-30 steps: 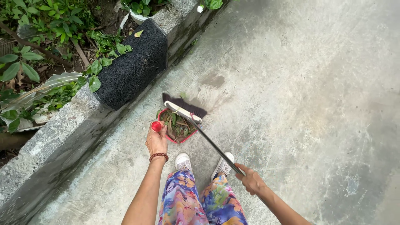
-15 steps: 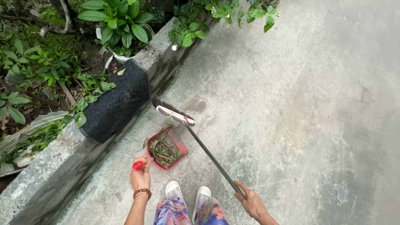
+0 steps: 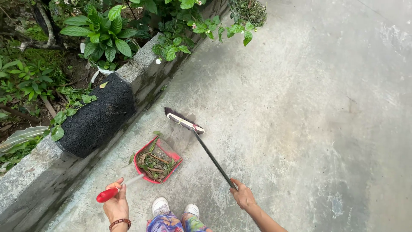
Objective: Sweeping plant debris and leaves from an outdoor concrete path into a dustpan and onto a tarp.
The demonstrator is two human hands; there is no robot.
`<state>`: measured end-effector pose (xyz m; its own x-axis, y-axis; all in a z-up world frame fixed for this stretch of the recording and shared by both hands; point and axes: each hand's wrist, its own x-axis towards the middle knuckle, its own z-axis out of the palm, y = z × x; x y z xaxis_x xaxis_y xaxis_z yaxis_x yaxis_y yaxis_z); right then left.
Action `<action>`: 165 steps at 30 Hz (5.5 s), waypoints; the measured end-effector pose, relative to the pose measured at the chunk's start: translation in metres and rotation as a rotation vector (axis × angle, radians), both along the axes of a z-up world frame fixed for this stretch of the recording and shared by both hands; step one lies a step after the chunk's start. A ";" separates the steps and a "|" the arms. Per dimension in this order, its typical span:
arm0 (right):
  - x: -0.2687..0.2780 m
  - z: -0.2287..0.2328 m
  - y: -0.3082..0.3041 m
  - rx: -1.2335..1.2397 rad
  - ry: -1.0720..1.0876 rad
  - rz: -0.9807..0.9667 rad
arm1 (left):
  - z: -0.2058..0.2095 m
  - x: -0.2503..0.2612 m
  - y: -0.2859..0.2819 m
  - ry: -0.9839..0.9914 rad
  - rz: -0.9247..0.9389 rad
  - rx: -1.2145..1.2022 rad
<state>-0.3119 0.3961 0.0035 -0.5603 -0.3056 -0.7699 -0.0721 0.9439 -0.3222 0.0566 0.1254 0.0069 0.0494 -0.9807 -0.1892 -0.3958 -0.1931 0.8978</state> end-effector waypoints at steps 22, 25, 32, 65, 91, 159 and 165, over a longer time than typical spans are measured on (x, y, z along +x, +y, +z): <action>-0.018 -0.024 -0.161 0.091 0.389 0.891 | 0.114 0.133 0.059 0.137 0.171 0.034; -0.034 -0.066 -0.154 0.143 0.441 0.979 | 0.113 0.137 0.061 0.123 0.171 0.043; -0.084 -0.040 -0.081 0.160 0.566 1.028 | 0.069 0.136 0.059 0.160 0.176 0.040; -0.011 -0.005 -0.044 0.188 -0.388 0.307 | -0.059 0.245 -0.082 0.232 -0.060 -0.026; -0.096 -0.057 -0.090 0.253 0.125 0.564 | 0.069 0.100 0.002 0.104 0.051 0.154; -0.149 -0.011 0.020 0.180 -0.014 0.243 | -0.062 0.053 -0.009 -0.023 -0.212 0.041; -0.163 -0.066 0.061 0.027 0.328 0.341 | -0.086 0.027 -0.021 0.041 -0.135 0.010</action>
